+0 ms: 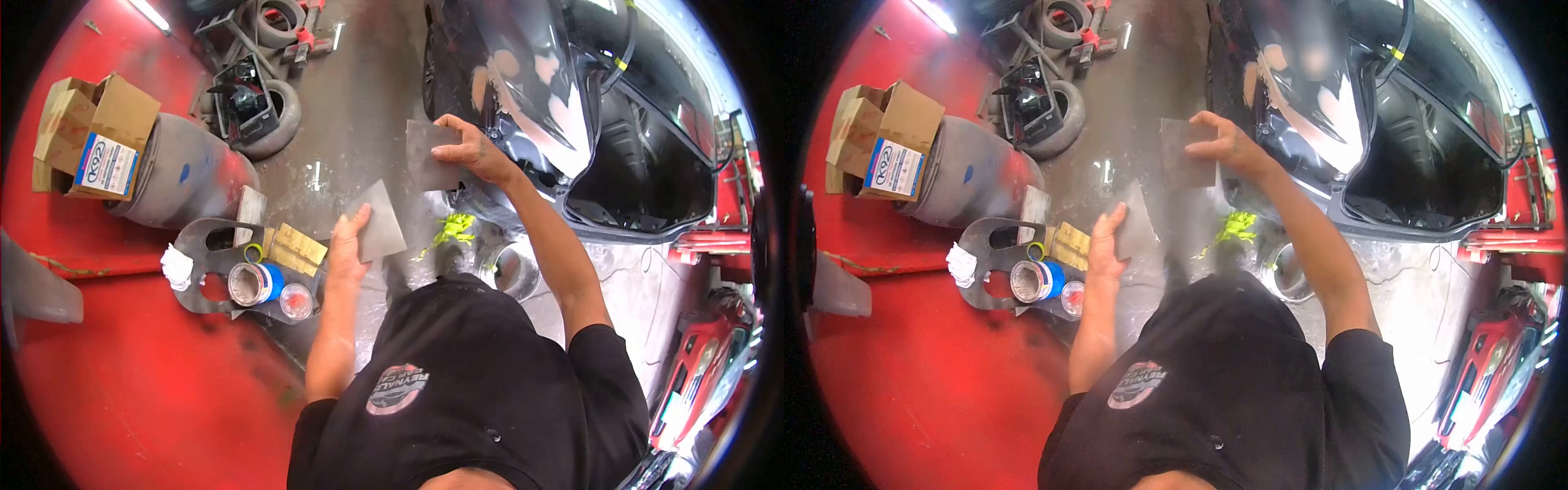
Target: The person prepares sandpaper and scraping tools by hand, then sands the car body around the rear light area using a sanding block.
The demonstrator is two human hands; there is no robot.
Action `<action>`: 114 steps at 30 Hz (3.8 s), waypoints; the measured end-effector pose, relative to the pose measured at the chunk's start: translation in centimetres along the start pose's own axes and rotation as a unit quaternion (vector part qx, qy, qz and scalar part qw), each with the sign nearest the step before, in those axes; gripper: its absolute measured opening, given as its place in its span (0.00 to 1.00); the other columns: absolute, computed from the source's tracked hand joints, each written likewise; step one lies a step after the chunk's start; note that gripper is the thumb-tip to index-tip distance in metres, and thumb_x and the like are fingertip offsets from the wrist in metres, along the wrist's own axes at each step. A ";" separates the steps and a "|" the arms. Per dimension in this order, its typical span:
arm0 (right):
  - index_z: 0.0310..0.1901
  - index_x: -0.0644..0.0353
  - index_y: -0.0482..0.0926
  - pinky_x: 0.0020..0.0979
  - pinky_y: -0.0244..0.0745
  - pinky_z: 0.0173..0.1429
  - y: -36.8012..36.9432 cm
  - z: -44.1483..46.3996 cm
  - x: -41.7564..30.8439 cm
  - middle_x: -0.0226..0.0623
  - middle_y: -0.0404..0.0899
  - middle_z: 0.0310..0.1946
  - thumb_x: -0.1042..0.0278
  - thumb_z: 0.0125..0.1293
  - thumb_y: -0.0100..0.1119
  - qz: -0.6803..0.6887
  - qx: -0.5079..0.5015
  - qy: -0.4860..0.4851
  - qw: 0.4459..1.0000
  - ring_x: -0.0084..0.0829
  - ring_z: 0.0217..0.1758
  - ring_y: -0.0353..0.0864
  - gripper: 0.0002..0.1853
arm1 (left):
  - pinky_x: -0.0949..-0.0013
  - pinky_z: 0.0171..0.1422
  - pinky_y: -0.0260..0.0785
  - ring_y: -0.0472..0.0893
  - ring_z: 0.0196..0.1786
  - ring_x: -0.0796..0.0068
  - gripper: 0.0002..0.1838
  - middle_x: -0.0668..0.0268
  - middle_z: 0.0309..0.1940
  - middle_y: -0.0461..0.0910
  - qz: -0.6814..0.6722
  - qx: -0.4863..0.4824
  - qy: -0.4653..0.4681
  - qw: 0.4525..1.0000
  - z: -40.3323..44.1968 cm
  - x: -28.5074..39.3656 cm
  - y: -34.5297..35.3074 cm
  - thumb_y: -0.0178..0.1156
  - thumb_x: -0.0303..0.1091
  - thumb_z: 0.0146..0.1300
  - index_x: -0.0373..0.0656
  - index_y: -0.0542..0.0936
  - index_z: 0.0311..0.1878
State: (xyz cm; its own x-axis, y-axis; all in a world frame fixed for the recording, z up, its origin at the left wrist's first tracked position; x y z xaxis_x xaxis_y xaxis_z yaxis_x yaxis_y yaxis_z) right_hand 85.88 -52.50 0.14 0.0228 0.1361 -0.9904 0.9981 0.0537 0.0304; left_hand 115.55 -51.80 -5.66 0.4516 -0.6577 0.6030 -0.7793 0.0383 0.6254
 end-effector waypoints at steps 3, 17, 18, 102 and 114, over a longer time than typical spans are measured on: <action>0.54 0.59 0.75 0.27 0.78 0.55 -0.2 0.0 2.1 0.28 0.80 0.44 0.68 0.63 0.75 0.174 -0.068 0.073 0.980 0.20 0.47 0.81 0.21 | 0.61 0.51 0.83 0.88 0.46 0.68 0.16 0.63 0.48 0.86 -0.029 -0.015 -0.098 0.995 -0.4 -2.9 1.2 0.66 0.38 0.71 0.40 0.80 0.57; 0.52 0.58 0.78 0.26 0.76 0.53 -0.9 -1.2 1.8 0.28 0.81 0.44 0.67 0.63 0.73 0.125 -0.101 0.061 0.985 0.21 0.47 0.81 0.19 | 0.61 0.55 0.81 0.86 0.50 0.68 0.17 0.61 0.50 0.85 -0.092 -0.105 -0.118 0.983 1.3 -6.1 1.8 0.61 0.39 0.76 0.40 0.77 0.61; 0.52 0.58 0.77 0.26 0.76 0.54 -0.9 -1.2 1.5 0.27 0.81 0.44 0.68 0.62 0.74 0.154 -0.074 0.059 0.984 0.20 0.47 0.81 0.19 | 0.60 0.55 0.81 0.86 0.50 0.67 0.17 0.61 0.51 0.85 -0.099 -0.086 -0.114 0.985 1.3 -5.5 1.9 0.61 0.40 0.76 0.40 0.77 0.61; 0.54 0.58 0.85 0.44 0.74 0.68 2.7 -9.0 -1.8 0.47 0.77 0.61 0.76 0.57 0.65 -0.549 0.214 -0.331 0.737 0.49 0.67 0.76 0.21 | 0.67 0.63 0.77 0.84 0.56 0.72 0.20 0.61 0.58 0.84 0.048 -0.190 0.113 0.974 -1.7 -1.8 11.7 0.62 0.29 0.75 0.33 0.77 0.67; 0.68 0.58 0.72 0.42 0.79 0.65 3.9 -8.5 1.2 0.33 0.81 0.59 0.50 0.79 0.58 0.308 0.121 -0.048 0.942 0.31 0.62 0.81 0.25 | 0.65 0.62 0.78 0.85 0.54 0.70 0.19 0.60 0.55 0.85 0.109 -0.226 0.089 0.964 -0.9 0.2 9.1 0.63 0.29 0.74 0.34 0.77 0.65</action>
State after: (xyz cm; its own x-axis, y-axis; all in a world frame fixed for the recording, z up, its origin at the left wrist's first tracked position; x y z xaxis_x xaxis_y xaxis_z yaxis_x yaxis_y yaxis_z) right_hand 89.34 -43.68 0.24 0.5958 -0.0230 -0.8028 0.7771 -0.2359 0.5835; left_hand 108.90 -50.93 0.63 0.3968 -0.4590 0.7949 -0.6140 0.5110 0.6016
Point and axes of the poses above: each hand's wrist, its own z-axis towards the middle knuckle, its own y-axis out of the palm, x = y × z, the point moved 1 cm from there along z, towards the middle knuckle
